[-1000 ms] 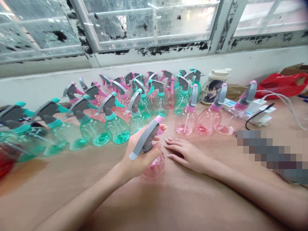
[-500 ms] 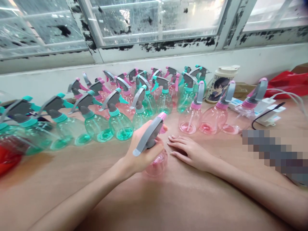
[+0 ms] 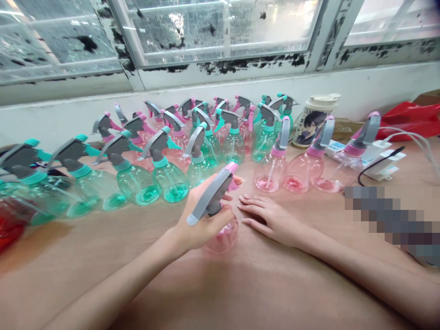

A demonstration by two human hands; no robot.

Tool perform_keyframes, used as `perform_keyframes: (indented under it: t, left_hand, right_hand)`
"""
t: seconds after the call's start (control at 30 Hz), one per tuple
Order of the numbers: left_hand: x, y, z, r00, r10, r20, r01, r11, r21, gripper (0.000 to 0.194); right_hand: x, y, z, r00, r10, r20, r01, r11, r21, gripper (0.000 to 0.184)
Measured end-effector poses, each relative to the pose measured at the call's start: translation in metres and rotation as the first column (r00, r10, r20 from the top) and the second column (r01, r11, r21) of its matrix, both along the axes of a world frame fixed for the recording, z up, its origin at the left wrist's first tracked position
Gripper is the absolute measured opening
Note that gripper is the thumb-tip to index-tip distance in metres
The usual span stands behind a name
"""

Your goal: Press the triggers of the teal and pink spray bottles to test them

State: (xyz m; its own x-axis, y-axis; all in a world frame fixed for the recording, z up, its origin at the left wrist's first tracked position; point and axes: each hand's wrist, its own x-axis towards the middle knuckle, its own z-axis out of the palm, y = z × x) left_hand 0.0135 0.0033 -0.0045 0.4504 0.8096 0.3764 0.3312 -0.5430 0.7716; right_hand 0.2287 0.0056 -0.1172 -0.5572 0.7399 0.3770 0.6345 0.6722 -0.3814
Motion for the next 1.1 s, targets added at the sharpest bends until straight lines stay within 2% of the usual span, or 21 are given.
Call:
perform_keyframes:
  t: [0.3,0.57,0.83,1.1]
  left_hand:
    - [-0.0006,0.0017,-0.0027,0.990,-0.094,0.109,0.096,0.995,-0.010,0.054]
    - [-0.0025,0.0032,-0.0062,0.989,-0.105,0.106,0.105,0.994,0.009,0.054]
    - [0.0001,0.0018,0.0007,0.997,-0.060,0.045,0.059,0.998,0.006,0.050]
    - [-0.0029,0.0026,0.0008,0.997,0.045,-0.058,-0.040,0.995,0.090,0.019]
  right_hand:
    - [-0.0002,-0.0010,-0.0006,1.000,-0.008,-0.012,0.008,1.000,-0.015,0.037]
    - [-0.0005,-0.0012,0.0005,1.000,0.000,-0.010,0.000,1.000,-0.021,0.037]
    - [-0.0010,-0.0020,0.0005,0.999,-0.007,-0.037,0.007,1.000,-0.021,0.036]
    - [-0.0001,-0.0013,-0.0019,0.999,0.000,-0.040,-0.001,1.000,-0.024,0.036]
